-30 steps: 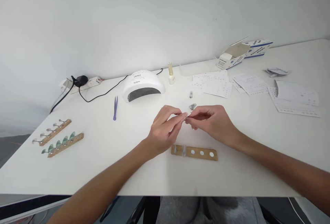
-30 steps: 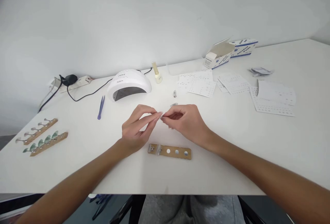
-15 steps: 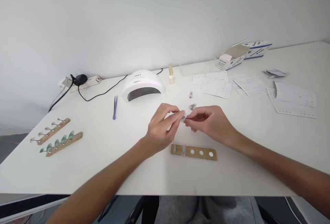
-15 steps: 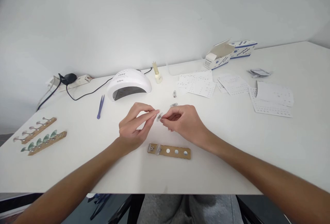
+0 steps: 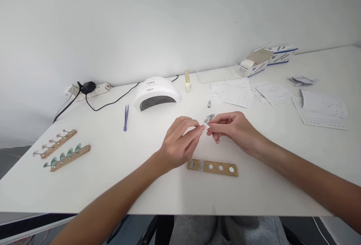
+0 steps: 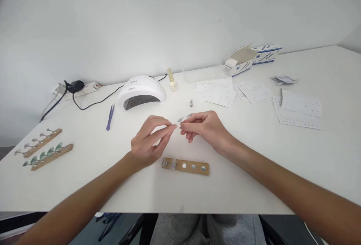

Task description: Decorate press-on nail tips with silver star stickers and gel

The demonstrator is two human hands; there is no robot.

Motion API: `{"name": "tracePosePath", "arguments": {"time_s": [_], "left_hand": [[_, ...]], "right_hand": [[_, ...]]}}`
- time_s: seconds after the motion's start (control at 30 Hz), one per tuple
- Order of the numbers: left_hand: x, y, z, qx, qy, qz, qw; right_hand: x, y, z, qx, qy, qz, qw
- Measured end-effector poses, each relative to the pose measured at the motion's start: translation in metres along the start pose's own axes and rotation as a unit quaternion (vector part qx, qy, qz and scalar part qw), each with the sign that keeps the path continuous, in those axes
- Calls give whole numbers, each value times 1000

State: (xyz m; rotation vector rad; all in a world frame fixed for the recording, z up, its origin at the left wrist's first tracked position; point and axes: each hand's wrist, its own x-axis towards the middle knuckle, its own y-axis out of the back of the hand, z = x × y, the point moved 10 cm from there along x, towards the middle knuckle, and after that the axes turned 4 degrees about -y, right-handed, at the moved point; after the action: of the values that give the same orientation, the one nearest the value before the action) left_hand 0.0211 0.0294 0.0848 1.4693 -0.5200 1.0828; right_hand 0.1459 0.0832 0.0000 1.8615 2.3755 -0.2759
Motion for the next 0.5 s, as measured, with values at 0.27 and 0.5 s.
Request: {"name": "tracePosePath", "arguments": {"time_s": [0.27, 0.5], "left_hand": [[-2, 1, -36, -120, 218, 20, 968], [-4, -4, -34, -120, 231, 1, 965]], "right_hand": [[-8, -10, -12, -59, 51, 28, 997], [-12, -1, -22, -53, 104, 81, 990]]}}
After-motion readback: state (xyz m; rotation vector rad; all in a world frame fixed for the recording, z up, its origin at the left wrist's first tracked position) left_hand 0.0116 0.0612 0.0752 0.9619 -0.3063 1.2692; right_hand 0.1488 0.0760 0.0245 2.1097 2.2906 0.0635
